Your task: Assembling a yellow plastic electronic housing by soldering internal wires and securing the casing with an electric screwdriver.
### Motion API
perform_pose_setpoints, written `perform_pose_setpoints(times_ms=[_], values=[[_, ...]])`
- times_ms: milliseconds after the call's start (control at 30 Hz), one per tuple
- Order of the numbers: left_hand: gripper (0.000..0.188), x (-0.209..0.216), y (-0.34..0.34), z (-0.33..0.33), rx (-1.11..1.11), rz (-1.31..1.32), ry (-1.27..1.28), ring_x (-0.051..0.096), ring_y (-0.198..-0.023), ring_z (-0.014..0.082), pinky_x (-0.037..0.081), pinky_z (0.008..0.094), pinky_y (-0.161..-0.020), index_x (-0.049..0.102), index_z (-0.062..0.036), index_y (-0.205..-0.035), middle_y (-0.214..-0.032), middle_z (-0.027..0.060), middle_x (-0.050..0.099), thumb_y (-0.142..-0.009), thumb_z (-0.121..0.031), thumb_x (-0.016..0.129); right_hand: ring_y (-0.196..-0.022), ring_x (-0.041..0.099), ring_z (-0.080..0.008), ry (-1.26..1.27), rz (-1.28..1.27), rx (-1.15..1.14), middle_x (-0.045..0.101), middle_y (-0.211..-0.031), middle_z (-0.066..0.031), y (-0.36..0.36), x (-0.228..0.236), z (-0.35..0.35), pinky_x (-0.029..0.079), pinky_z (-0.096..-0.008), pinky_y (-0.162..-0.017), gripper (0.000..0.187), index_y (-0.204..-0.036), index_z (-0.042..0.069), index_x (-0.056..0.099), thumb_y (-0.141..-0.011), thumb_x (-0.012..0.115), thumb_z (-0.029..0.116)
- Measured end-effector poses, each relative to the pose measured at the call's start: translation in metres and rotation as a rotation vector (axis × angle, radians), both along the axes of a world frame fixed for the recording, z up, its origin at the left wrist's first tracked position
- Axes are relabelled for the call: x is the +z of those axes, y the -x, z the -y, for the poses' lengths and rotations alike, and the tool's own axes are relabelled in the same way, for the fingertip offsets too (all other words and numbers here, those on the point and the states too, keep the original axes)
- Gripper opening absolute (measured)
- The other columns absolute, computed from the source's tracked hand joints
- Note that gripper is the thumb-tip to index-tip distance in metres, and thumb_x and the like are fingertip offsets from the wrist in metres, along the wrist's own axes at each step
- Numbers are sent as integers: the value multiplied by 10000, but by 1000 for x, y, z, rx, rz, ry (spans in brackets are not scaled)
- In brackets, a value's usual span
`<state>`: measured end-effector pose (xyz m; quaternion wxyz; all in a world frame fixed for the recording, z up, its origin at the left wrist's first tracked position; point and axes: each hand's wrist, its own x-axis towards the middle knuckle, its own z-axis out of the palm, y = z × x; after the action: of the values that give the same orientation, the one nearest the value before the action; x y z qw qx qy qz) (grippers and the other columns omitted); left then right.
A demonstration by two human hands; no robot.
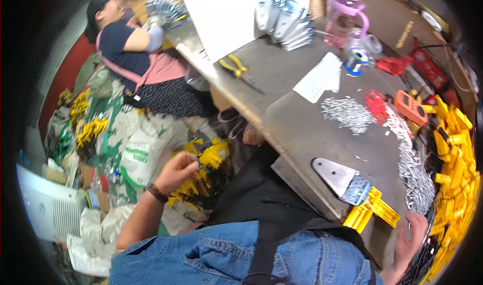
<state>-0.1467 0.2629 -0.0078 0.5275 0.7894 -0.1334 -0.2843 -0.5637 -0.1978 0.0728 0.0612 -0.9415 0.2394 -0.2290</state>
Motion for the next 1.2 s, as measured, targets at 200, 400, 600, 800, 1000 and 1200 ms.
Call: perform_pose_setpoints(times_ms=[200, 400, 600, 800, 1000, 1200], values=[[125, 94, -38, 182, -371, 412, 161, 556, -745, 32, 464, 199, -672, 621, -15, -961, -835, -21, 630, -919, -127, 658, -1094, 550, -333, -139, -11, -30, 608, -1184, -127, -58, -28, -32, 421, -421, -941, 619, -1209, 54, 587, -619, 768, 5], [588, 38, -101, 363, -129, 855, -319, 606, -1092, 328, 485, 417, -921, 573, -9, -1204, -1161, 185, 642, -804, -409, 735, -996, 575, -298, -86, 99, 83, 637, -1106, -84, -69, -41, -28, 434, -408, -878, 428, -1098, 63, 654, -688, 768, 108], [465, 5, -144, 384, -144, 840, -350, 654, -965, 320, 502, 423, -849, 597, -52, -1194, -1002, 156, 686, -789, -238, 730, -1028, 569, -289, -78, 163, -10, 625, -1140, -72, -62, -41, -26, 422, -407, -899, 466, -1133, 84, 647, -691, 781, 143], [192, 63, -56, 358, -338, 1083, 216, 614, -819, 219, 492, 313, -750, 633, -4, -1047, -899, 108, 625, -857, -20, 615, -1067, 552, -293, -54, 135, -11, 604, -1200, -77, -47, -11, -26, 394, -431, -929, 531, -1164, 109, 634, -665, 802, 179], [179, 137, 68, 324, -970, 1240, 485, 634, -710, 280, 508, 350, -653, 698, -48, -872, -792, 106, 654, -714, 36, 694, -1072, 587, -336, 157, 182, 84, 635, -1168, -137, -96, 49, -13, 427, -455, -952, 460, -1104, 63, 656, -678, 807, 153], [393, 94, 34, 327, -903, 450, 811, 649, -865, 273, 531, 364, -757, 598, -37, -1142, -1043, 144, 654, -846, -279, 690, -824, 677, -224, -353, 294, 123, 683, -928, -85, -97, 32, -29, 516, -305, -767, 258, -1024, 66, 699, -774, 750, 30]])
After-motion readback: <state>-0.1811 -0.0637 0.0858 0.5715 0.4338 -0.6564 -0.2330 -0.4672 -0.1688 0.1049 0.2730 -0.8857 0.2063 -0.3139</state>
